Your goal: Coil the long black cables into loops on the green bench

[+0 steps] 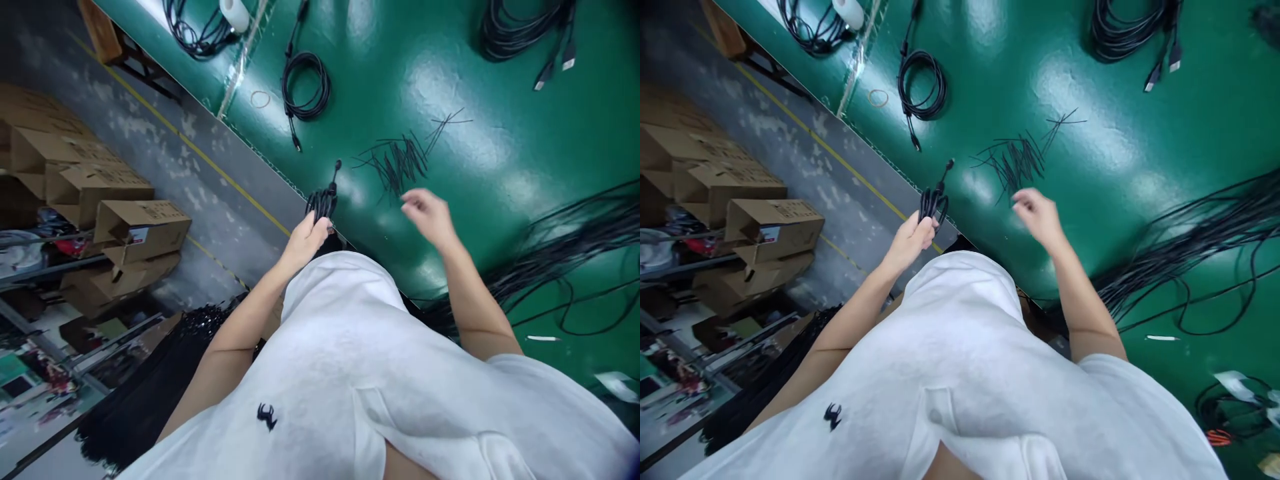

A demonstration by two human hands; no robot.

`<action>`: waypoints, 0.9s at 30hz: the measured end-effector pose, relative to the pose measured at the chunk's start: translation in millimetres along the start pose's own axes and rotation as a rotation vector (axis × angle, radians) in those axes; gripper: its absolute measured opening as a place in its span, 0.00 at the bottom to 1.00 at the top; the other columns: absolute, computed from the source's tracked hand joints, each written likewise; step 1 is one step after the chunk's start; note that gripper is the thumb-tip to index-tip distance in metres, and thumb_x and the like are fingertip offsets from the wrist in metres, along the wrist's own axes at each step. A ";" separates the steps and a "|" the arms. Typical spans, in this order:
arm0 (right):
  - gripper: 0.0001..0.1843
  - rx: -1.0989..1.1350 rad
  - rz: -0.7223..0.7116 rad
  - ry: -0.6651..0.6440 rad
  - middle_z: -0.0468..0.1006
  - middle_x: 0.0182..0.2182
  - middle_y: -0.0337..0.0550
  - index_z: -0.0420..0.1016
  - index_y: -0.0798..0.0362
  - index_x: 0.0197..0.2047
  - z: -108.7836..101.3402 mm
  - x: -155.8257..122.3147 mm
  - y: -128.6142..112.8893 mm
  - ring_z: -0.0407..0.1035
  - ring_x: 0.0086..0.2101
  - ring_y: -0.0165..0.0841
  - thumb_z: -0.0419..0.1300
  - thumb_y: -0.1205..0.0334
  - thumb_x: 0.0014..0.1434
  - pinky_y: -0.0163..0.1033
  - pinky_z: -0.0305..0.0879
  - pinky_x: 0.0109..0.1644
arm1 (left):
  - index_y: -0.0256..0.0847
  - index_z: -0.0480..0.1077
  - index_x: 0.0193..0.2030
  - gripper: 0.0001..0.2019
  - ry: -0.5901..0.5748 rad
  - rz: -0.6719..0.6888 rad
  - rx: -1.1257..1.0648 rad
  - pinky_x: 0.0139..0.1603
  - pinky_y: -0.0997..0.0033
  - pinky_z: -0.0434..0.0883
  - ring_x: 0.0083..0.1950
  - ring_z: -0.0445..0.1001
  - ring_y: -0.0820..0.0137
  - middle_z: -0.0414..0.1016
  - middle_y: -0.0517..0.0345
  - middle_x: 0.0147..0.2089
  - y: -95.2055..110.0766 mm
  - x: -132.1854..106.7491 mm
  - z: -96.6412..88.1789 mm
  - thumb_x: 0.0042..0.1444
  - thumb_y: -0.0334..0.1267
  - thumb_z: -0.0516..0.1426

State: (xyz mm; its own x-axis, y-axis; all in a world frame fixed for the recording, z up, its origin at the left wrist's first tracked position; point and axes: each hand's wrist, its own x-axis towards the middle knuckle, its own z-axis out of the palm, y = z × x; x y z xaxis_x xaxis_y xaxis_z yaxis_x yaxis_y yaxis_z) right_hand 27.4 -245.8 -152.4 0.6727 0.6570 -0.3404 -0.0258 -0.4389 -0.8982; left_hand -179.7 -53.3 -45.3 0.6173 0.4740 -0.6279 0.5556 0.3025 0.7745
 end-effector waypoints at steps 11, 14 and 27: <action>0.11 0.573 -0.038 -0.123 0.69 0.21 0.34 0.73 0.53 0.26 105.6 -47.1 -68.1 0.60 0.24 0.26 0.60 0.55 0.53 0.34 0.59 0.32 | 0.41 0.63 0.43 0.17 -0.241 0.216 -0.113 0.29 0.75 0.60 0.25 0.59 0.76 0.63 0.66 0.25 -19.3 -5.0 20.3 0.60 0.53 0.56; 0.09 0.229 -0.236 -0.103 0.71 0.25 0.37 0.74 0.51 0.29 101.0 -51.5 -80.5 0.62 0.27 0.29 0.58 0.58 0.58 0.35 0.59 0.34 | 0.41 0.65 0.38 0.14 -0.142 0.331 0.019 0.31 0.75 0.60 0.25 0.58 0.76 0.61 0.66 0.25 -19.5 -6.8 13.8 0.63 0.51 0.53; 0.16 -0.783 -0.955 -0.368 0.74 0.47 0.53 0.74 0.54 0.43 106.2 -40.1 -124.3 0.64 0.51 0.44 0.44 0.68 0.67 0.53 0.60 0.53 | 0.38 0.72 0.35 0.06 -0.167 0.339 -0.005 0.29 0.75 0.58 0.25 0.60 0.76 0.65 0.65 0.22 -28.9 3.0 -22.7 0.59 0.38 0.59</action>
State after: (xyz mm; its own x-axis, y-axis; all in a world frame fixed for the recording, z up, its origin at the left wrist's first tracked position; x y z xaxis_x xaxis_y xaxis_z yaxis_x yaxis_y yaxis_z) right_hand -74.9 -152.4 -56.7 -0.0612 0.9827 0.1747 0.8732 0.1376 -0.4676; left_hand -206.5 -41.9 -67.8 0.8480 0.4068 -0.3398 0.3020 0.1561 0.9405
